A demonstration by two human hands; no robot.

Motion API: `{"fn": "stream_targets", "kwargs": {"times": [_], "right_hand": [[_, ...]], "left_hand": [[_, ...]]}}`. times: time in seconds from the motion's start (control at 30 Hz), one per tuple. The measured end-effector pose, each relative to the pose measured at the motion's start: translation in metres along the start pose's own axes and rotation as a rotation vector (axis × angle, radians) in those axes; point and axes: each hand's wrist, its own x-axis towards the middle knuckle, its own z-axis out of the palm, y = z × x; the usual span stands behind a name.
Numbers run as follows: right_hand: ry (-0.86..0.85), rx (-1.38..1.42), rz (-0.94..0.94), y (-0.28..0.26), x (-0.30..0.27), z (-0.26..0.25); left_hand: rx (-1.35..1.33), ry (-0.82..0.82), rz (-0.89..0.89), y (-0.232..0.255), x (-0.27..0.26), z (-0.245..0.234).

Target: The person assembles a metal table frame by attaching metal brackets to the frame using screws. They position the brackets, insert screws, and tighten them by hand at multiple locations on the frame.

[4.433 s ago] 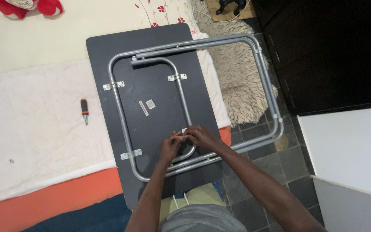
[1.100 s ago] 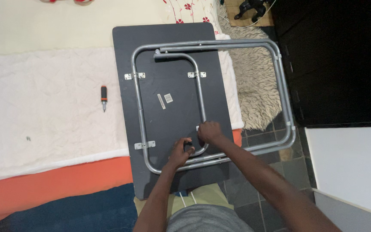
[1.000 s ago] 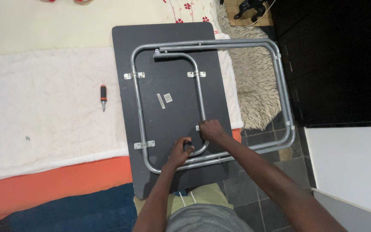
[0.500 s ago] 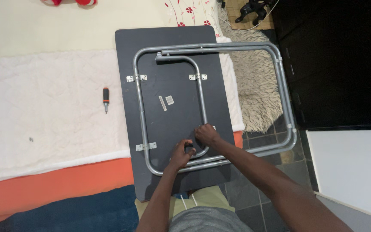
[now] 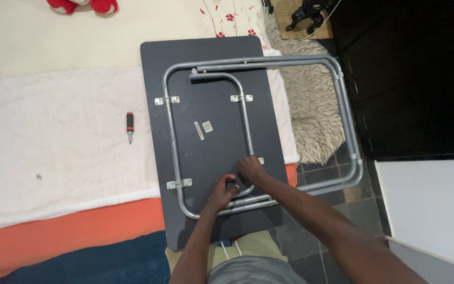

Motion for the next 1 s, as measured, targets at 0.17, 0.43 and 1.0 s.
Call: {"fn": "stream_targets", "kwargs": {"times": [0.17,0.43,1.0], "right_hand": [[0.131,0.124,-0.093,-0.001,0.005,0.021],[-0.093,0.553,0.334,0.001,0.000,-0.020],[0.028,0.692,0.417,0.004,0.022,0.042]], "left_hand": [[-0.071,0.038,0.079,-0.007,0.000,0.001],[-0.041,0.089,0.165,-0.036,0.011,0.009],[-0.317,-0.008,0.065,-0.045,0.008,-0.004]]}}
